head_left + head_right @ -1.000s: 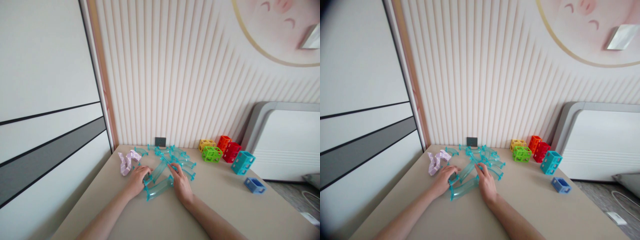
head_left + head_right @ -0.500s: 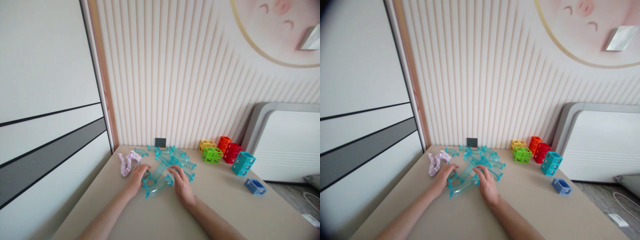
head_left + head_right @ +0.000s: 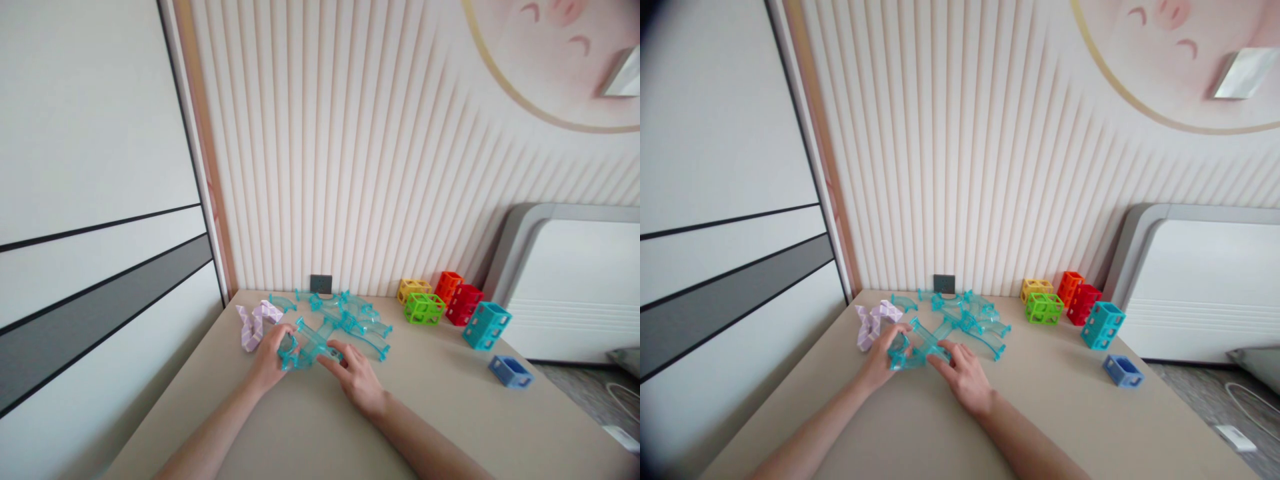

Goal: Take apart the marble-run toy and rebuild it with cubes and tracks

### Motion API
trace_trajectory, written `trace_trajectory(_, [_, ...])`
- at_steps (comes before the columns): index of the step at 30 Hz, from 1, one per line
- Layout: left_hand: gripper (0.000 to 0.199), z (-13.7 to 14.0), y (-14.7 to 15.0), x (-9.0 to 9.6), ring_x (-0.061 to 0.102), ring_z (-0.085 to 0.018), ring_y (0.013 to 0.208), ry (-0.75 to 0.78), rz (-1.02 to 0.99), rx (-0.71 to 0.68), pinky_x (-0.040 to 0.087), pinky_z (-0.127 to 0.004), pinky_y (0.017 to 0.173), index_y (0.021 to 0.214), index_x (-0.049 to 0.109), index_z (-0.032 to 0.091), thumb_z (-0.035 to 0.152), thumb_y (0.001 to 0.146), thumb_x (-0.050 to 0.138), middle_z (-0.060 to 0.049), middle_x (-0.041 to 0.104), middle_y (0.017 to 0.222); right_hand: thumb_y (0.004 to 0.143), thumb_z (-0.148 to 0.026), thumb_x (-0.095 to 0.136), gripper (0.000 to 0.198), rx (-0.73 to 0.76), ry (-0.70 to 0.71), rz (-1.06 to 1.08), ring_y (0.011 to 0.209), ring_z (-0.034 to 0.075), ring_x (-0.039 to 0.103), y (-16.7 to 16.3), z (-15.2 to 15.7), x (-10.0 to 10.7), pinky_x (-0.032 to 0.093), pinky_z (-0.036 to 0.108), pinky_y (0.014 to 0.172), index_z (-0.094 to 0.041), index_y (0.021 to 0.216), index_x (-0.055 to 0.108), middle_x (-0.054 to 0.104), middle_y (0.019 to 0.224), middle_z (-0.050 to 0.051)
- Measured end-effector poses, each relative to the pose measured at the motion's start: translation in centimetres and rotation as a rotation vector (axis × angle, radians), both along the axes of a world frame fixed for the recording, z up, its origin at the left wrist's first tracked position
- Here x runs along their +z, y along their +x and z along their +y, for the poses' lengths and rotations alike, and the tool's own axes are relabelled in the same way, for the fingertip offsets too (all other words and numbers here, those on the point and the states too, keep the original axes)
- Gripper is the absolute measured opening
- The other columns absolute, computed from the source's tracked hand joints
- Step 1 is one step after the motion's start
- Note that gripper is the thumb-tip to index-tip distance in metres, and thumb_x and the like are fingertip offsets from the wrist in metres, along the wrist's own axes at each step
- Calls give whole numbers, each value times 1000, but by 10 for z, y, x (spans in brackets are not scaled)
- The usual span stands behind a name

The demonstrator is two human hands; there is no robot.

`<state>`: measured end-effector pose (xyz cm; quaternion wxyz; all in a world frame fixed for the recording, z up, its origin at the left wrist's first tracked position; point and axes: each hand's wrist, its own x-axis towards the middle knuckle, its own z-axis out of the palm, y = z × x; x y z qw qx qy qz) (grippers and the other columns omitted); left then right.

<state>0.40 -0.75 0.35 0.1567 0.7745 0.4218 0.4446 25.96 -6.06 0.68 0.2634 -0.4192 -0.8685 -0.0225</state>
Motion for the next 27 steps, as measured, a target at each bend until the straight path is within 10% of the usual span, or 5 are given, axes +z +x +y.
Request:
trace_trajectory(16, [20, -4, 4, -1, 63, -27, 112, 76, 128, 11, 51, -44, 98, 97, 56, 24, 24, 81, 67, -8, 68, 114, 102, -14, 36, 43, -1, -2, 15, 97, 17, 65, -3, 1, 1, 52, 32, 91, -33, 126, 66, 62, 135, 5])
trace_trajectory(27, [19, -2, -5, 15, 66, -25, 112, 95, -586, 111, 46, -41, 103, 91, 53, 25, 35, 88, 68, -8, 71, 111, 96, -5, 35, 51, -98, 158, 557, 105, 18, 68, 8, 24, -19, 59, 32, 86, -28, 137, 53, 58, 131, 12])
